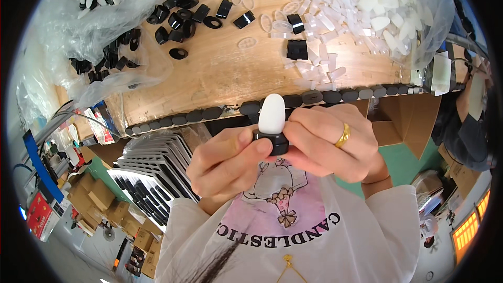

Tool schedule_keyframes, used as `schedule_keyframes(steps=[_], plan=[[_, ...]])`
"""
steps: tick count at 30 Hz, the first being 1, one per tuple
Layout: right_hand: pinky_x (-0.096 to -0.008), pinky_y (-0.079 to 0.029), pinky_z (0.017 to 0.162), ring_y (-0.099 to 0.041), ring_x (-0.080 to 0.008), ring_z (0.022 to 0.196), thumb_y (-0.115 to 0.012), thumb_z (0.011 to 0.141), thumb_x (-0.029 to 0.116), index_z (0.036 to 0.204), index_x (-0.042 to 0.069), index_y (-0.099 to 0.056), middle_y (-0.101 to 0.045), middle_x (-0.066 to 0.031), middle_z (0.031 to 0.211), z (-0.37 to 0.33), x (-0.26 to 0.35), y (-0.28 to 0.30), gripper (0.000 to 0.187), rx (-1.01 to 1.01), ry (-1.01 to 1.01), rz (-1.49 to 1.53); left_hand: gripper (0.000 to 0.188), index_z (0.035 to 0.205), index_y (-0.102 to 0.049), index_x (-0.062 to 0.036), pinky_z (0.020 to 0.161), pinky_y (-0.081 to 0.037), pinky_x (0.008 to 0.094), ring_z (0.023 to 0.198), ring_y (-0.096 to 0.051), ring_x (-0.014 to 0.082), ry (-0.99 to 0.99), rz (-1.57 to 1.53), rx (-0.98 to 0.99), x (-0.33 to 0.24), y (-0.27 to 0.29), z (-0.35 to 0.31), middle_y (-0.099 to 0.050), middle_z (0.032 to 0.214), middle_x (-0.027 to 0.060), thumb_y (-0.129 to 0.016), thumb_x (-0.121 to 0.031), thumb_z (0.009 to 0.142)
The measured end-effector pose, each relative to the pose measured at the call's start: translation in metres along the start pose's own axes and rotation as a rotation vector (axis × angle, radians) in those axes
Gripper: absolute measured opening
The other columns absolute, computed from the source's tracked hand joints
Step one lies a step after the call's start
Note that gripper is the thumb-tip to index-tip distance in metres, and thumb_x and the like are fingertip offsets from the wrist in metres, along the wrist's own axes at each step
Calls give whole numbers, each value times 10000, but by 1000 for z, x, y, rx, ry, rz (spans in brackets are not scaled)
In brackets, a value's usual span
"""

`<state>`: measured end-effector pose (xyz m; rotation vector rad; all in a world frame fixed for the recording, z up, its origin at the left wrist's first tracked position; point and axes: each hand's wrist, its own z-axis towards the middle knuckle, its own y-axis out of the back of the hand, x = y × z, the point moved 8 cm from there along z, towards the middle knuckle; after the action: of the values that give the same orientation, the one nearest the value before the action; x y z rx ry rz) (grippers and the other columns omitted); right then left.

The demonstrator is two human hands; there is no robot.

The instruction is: Assembling white plastic components into black circular rings at a production workbench.

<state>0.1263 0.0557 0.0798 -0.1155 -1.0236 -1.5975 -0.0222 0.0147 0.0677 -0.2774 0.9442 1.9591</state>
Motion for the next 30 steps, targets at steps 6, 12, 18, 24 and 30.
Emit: schedule_keyframes(steps=[6, 12, 18, 24, 30], plan=[[-293, -493, 483, -662, -228, 642, -832, 664, 89, 910, -39, -690, -669, -149, 864, -6, 2, 2, 312, -74, -41, 3, 261, 912, -677, 62, 654, -615, 251, 730, -632, 136, 164, -370, -88, 11, 0, 1, -645, 965, 71, -769, 167, 691], [-243, -500, 628, -651, -157, 745, -762, 775, 0, 1098, -28, -656, -684, -119, 939, -39, -77, -1, 341, -255, -747, 227, 122, 958, -747, 26, 704, -521, 262, 706, -646, 189, 192, 534, -316, 117, 34, 56, -734, 939, 134, -660, -2, 876], [-248, -464, 594, -613, -116, 770, -667, 829, -14, 1083, 50, -667, -675, -43, 927, -98, -139, 77, 261, -357, -848, -406, 346, 1261, -624, -52, 823, -539, 307, 1040, -662, 208, 130, 376, -20, 166, 14, 116, -646, 1239, 137, -658, -126, 925], [-274, -475, 643, -595, -168, 913, -675, 778, -24, 1073, 63, -647, -638, -32, 1064, -86, -166, 107, 309, -274, -861, -582, 190, 1020, -706, -55, 752, -528, 314, 952, -641, 252, 457, 219, 480, 139, -93, 51, -688, 1005, 99, -711, -70, 831], [-364, -508, 809, -603, -303, 1000, -670, 768, -41, 1125, 65, -620, -642, -92, 1110, -73, -172, 93, 377, 49, -571, -680, 303, 1157, -687, -61, 679, -531, 286, 863, -667, 181, 597, 22, 385, 155, -84, 38, -699, 1007, 87, -707, -81, 856]])
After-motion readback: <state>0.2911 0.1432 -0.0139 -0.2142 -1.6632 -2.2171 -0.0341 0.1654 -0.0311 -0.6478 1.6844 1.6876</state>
